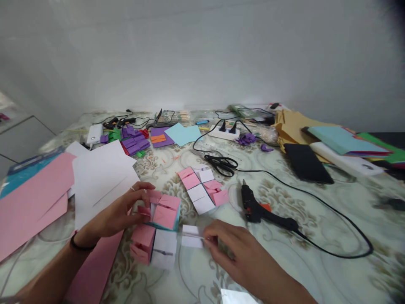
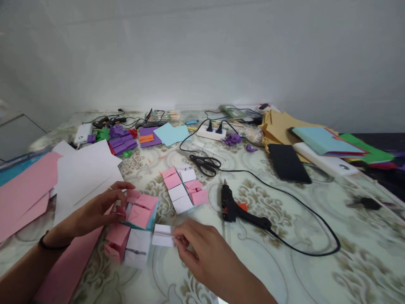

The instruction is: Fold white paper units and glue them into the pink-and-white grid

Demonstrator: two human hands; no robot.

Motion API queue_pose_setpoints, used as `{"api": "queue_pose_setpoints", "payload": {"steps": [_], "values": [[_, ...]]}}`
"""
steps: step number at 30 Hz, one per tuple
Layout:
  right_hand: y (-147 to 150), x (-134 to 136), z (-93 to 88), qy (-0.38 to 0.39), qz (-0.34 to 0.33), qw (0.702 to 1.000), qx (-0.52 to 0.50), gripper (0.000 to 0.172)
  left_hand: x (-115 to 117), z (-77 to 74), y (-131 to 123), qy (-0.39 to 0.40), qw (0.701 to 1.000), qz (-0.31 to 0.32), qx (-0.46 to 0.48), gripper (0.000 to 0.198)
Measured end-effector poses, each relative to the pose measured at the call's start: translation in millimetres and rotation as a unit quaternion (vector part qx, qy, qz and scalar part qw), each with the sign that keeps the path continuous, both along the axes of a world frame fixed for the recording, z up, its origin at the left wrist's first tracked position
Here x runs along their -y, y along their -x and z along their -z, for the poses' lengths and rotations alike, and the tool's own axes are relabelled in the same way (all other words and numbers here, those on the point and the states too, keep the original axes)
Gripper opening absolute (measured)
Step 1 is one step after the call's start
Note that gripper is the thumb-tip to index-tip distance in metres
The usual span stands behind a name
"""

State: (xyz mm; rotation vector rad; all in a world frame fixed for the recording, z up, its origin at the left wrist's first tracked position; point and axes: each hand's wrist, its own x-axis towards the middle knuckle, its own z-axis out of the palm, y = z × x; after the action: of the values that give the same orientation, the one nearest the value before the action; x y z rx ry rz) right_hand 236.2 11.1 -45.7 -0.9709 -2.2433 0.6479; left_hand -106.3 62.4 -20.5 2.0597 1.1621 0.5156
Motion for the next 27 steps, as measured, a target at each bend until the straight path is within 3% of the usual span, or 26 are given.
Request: {"api": "queue_pose_setpoints", "payload": {"steps": [6,12,17,21,27], "values": [[0.9,-1.9,-1.3,0.018,0.008,1.000,-0.008,0.021,16.3,4.4,-16.9,-0.017,1.000,-0.012,0.020,0.023],[-2.9,-5.9,-9.1,-0.005,0.002,1.000,0.007,0.021,28.2,6.1,-43.4,-0.221,0.974,0.018,-0.042,0.021],[-11.1,-6.7,-19.9,0.027,-0.017,0.997,0.070,0.030,30.6,14.5,-47.8,-0.249,0.966,0.054,-0.048,0.023],[7.7,2.7,-21.0,0.016,0.015,0.997,0.073,0.033,34.9,24.3,-48.2,-0.257,0.963,0.054,-0.066,0.029],[46.4,16.0,-4.9,0.053,0.048,0.996,0.060,0.028,39.7,27.1,-53.3,-0.299,0.947,0.058,-0.100,0.030]]}}
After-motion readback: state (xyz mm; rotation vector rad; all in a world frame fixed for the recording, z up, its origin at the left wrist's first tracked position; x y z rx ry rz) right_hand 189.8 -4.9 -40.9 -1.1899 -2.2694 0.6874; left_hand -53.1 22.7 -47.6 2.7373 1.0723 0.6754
